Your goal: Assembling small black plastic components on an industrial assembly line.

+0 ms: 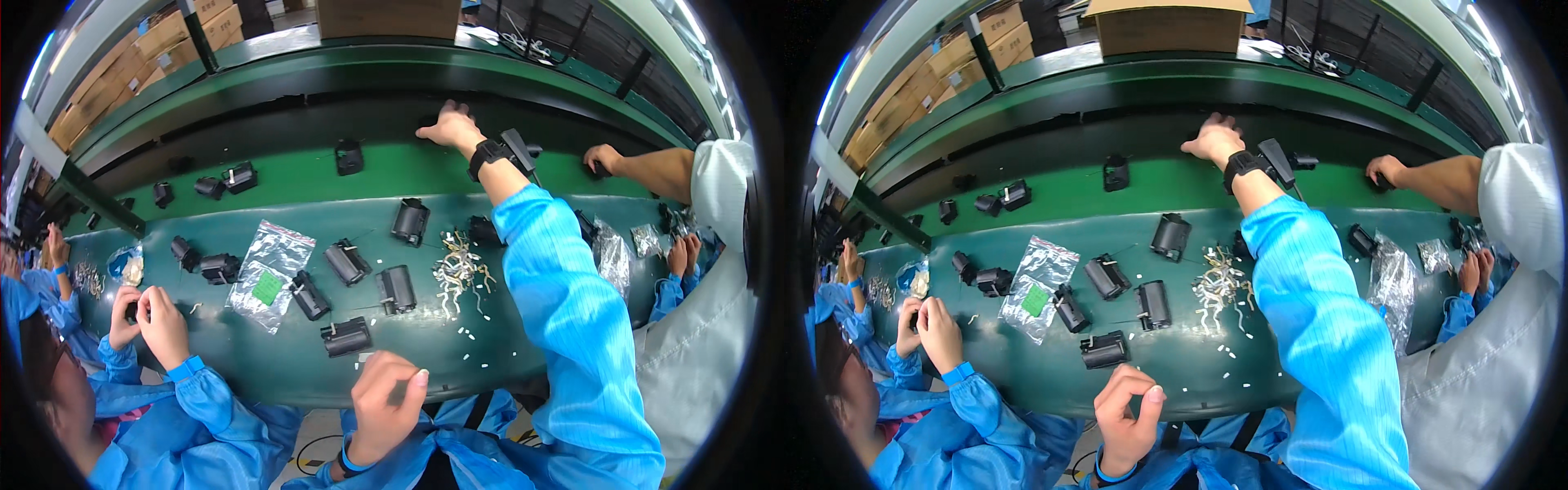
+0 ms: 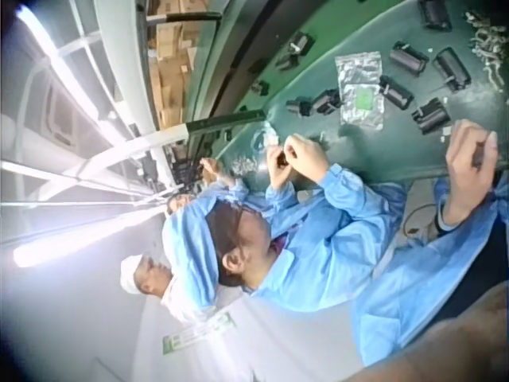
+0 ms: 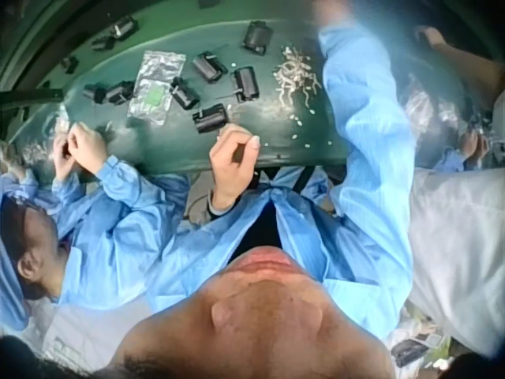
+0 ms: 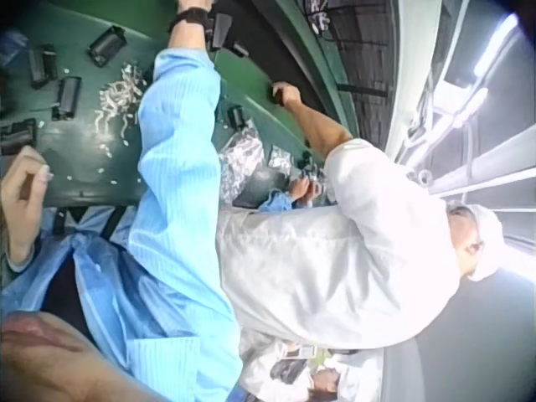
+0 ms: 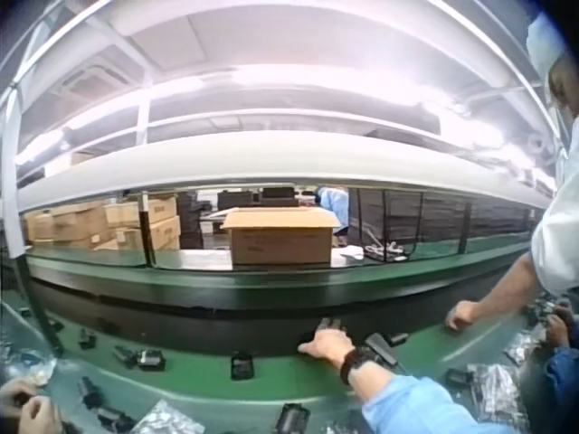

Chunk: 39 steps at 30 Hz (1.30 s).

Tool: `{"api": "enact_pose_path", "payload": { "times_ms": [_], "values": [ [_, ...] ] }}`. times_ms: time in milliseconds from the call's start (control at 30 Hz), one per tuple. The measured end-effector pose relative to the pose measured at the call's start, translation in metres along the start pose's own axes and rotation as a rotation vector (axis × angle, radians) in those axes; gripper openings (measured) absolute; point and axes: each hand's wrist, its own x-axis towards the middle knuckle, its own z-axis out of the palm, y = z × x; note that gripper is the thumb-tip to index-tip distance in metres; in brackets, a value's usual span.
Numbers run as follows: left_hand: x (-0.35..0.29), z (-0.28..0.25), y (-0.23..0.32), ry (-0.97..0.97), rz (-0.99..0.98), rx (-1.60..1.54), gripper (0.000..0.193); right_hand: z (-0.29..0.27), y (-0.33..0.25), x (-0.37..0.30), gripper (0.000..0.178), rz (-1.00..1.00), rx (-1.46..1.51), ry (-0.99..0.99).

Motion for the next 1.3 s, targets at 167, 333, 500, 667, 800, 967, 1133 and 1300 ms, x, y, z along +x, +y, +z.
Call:
{"api": "enact_pose_path", "payload": {
  "times_ms": [167, 333, 500, 667, 800, 967, 1133, 1300],
  "values": [
    [-0.003, -0.012, 0.001, 0.053, 0.022, 0.057, 0.011, 0.031, 0.018, 0.04, 0.101, -0.008, 0.023, 0.161],
    [-0.001, -0.013, 0.002, 0.022, 0.035, 0.027, 0.011, 0.007, 0.037, 0.04, 0.092, -0.07, 0.009, 0.26],
    [0.007, -0.021, 0.002, 0.121, 0.011, 0.008, 0.007, -0.061, -0.011, -0.136, 0.074, -0.506, 0.821, -0.307],
    [0.024, -0.021, 0.001, 0.147, 0.01, -0.013, 0.023, -0.054, 0.022, -0.265, 0.073, -0.443, 1.193, -0.543],
    [0.035, -0.018, 0.001, 0.078, -0.075, -0.062, 0.046, -0.018, 0.036, -0.297, 0.088, -0.655, 1.027, -0.259],
    [0.03, -0.014, -0.007, 0.008, -0.303, -0.271, 0.048, -0.008, 0.046, -0.317, 0.1, -0.896, 0.533, 0.067],
    [0.035, -0.004, -0.015, -0.037, -0.525, -0.441, 0.042, -0.008, 0.056, -0.326, 0.095, -0.967, 0.392, -0.141],
    [0.036, 0.002, -0.022, -0.083, -0.569, -0.437, 0.019, -0.013, 0.069, -0.33, 0.095, -0.988, 0.307, -0.163]
  ]
}}
